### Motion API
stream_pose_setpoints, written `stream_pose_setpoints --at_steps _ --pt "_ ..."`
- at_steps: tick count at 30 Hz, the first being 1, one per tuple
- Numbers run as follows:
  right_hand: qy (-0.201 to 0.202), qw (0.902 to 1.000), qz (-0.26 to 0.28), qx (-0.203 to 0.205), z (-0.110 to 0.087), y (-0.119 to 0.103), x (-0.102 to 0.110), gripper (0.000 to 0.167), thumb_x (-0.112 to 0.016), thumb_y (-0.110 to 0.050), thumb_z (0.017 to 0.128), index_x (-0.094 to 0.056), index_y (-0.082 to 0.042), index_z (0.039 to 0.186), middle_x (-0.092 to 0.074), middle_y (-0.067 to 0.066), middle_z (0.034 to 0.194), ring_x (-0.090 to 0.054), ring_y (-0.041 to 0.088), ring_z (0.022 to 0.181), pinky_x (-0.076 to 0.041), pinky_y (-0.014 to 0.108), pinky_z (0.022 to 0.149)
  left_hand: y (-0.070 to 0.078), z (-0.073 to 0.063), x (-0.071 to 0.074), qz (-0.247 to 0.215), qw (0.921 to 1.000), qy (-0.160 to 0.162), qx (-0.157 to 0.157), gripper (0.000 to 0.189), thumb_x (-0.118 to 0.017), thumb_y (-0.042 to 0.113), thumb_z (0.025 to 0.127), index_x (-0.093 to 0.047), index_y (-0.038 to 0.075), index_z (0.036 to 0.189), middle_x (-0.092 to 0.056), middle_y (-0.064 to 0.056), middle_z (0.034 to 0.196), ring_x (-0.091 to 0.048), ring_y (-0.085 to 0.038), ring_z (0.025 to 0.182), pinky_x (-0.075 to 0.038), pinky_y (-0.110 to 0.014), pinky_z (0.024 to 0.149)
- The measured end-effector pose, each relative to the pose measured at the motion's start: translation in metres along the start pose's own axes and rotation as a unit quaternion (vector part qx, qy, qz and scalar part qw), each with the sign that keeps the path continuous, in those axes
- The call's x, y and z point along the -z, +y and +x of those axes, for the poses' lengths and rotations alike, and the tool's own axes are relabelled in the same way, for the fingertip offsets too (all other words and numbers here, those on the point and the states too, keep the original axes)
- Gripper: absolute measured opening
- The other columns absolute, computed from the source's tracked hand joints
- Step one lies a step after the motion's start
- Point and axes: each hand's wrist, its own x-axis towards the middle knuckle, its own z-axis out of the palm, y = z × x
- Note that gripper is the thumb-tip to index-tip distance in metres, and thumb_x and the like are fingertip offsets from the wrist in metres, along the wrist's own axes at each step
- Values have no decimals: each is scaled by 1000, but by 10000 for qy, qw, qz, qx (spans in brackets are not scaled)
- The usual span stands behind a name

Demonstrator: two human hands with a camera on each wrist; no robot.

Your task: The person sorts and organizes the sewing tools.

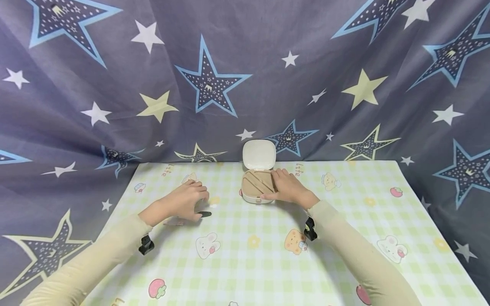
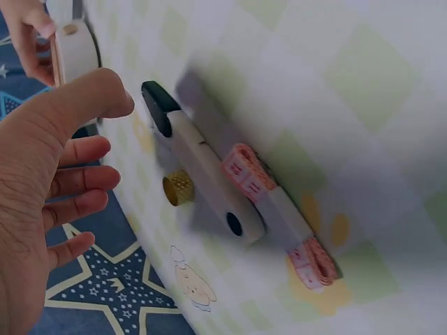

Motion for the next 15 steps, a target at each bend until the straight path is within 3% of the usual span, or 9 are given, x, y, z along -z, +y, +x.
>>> stream_pose_setpoints --at_steps 15 --pt "-14 10000 -19 -39 1 -1 0 104 -70 -68 84 -41 8 149 -56 27 135 -55 39 120 -50 56 99 -1 -5 -7 -81 9998 -200 0 22 -80 28 63 -66 19 78 -53 9 78 -45 -15 78 -42 -42 83"
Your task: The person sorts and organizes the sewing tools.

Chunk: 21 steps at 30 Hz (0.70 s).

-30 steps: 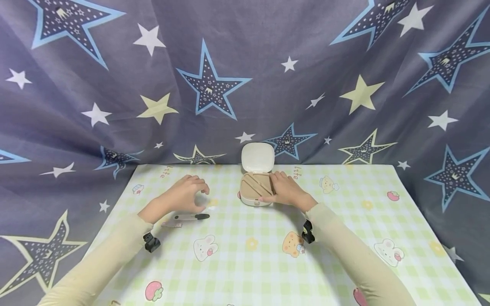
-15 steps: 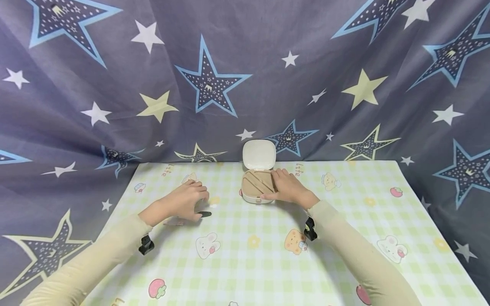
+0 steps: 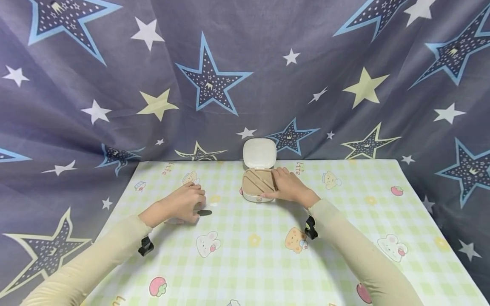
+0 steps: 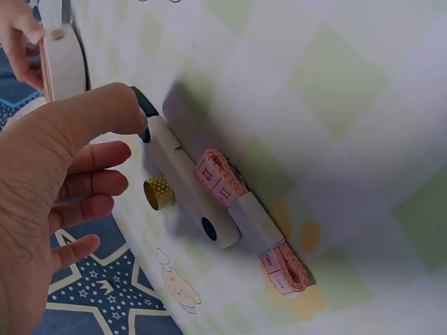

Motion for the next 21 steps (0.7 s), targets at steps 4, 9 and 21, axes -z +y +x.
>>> stream_pose_setpoints --at_steps 4,9,21 --pt "-8 10000 -11 5 0 0 0 103 -70 -67 84 -41 8 148 -56 27 135 -55 39 120 -50 56 99 0 -1 -1 24 9999 -143 51 21 -80 26 64 -65 19 76 -51 10 76 -43 -14 76 -39 -39 80" --pt "42 10000 -14 58 -1 -1 2 102 -71 -65 84 -42 9 147 -57 27 134 -56 40 119 -50 56 97 -1 -1 -4 107 9996 -234 108 20 -79 24 65 -61 20 73 -48 10 71 -41 -15 73 -35 -36 78" --pt "94 9999 -38 109 0 -1 2 100 -71 -65 84 -45 10 145 -58 27 129 -57 38 114 -52 55 93 1 -2 -11 31 9998 -190 97 18 -74 19 66 -57 21 71 -50 12 64 -42 -14 67 -36 -39 80"
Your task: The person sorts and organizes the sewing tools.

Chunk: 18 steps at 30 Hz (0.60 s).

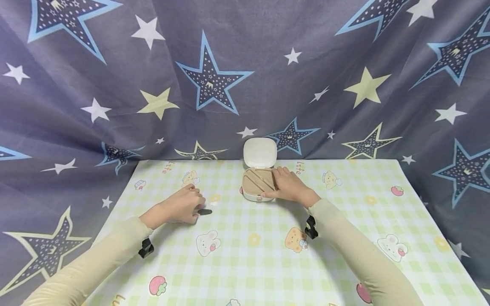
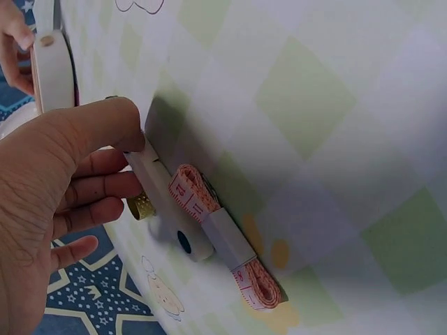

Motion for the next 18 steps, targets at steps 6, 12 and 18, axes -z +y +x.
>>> stream_pose_setpoints --at_steps 6,12,18 --pt "15 10000 11 1 1 1 -1 100 -71 -64 84 -44 10 145 -58 27 130 -57 39 114 -52 55 93 2 1 0 -17 10000 -29 -8 18 -74 18 68 -57 21 72 -50 12 65 -42 -13 67 -37 -39 81" --pt "-11 10000 33 6 1 2 -1 99 -71 -64 85 -44 10 145 -57 27 130 -56 39 114 -52 55 93 4 0 -3 36 9997 141 -208 19 -73 17 70 -57 20 78 -49 10 69 -43 -14 70 -37 -36 78" --pt "-50 10000 30 -28 1 3 -3 100 -70 -65 85 -43 9 146 -57 27 132 -56 38 115 -51 55 94 3 -3 -13 202 9971 527 -504 18 -67 17 72 -59 18 88 -55 7 76 -46 -16 73 -39 -37 77"
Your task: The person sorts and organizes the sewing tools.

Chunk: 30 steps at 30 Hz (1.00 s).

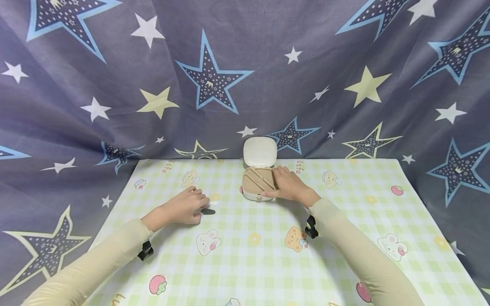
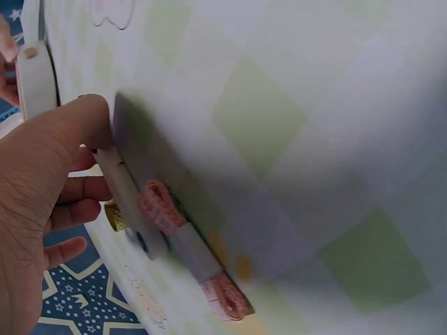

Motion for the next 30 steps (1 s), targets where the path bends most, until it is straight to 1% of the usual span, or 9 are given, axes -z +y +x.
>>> stream_pose_setpoints --at_steps 3,6,12,18,21,24,27,30 --pt "-22 10000 6 -43 0 0 0 101 -70 -66 85 -42 8 147 -56 27 134 -55 39 117 -51 56 96 -1 -2 -4 157 9996 164 -160 19 -65 18 75 -59 17 93 -58 5 78 -47 -17 75 -39 -38 78" --pt "18 10000 8 -31 0 0 -1 101 -70 -65 84 -42 9 147 -57 27 132 -56 38 116 -51 56 94 -1 -2 -7 283 9988 285 -276 20 -66 19 77 -58 16 95 -59 4 80 -48 -17 76 -39 -38 80" --pt "20 10000 14 -32 0 -1 -1 101 -71 -66 83 -43 8 146 -57 25 129 -56 36 113 -52 54 93 1 0 -8 484 9965 455 -514 20 -67 21 80 -56 15 95 -59 4 82 -49 -18 79 -41 -39 85" --pt "57 10000 -72 -14 -1 -1 -2 102 -69 -69 83 -43 7 146 -57 25 130 -56 37 115 -52 54 94 4 6 -5 740 9901 928 -752 20 -67 22 83 -54 13 96 -58 2 83 -53 -21 82 -42 -42 91" --pt "80 9998 -170 -16 -1 -1 -2 102 -68 -70 83 -43 7 147 -57 25 131 -56 38 116 -51 57 95 5 9 -2 855 9868 1122 -795 21 -67 22 84 -56 12 99 -60 1 85 -55 -22 84 -43 -43 94" --pt "75 9996 -266 -34 -2 0 -3 103 -66 -72 84 -43 6 147 -56 24 134 -55 38 119 -48 60 98 6 13 0 910 9850 1239 -783 20 -65 22 86 -56 12 100 -60 0 86 -54 -22 85 -43 -43 95" --pt "61 9994 -347 -61 -2 1 -5 103 -64 -73 84 -42 5 148 -55 23 136 -53 38 123 -45 63 100 7 18 1 983 9836 1314 -744 18 -63 21 88 -55 12 100 -58 0 87 -53 -22 85 -44 -42 95" --pt "52 9994 -328 -87 -3 0 -5 103 -65 -72 84 -41 4 149 -54 23 138 -52 38 125 -43 64 102 9 22 4 1075 9828 1339 -674 17 -62 21 89 -55 12 101 -58 0 88 -53 -21 87 -44 -42 96"
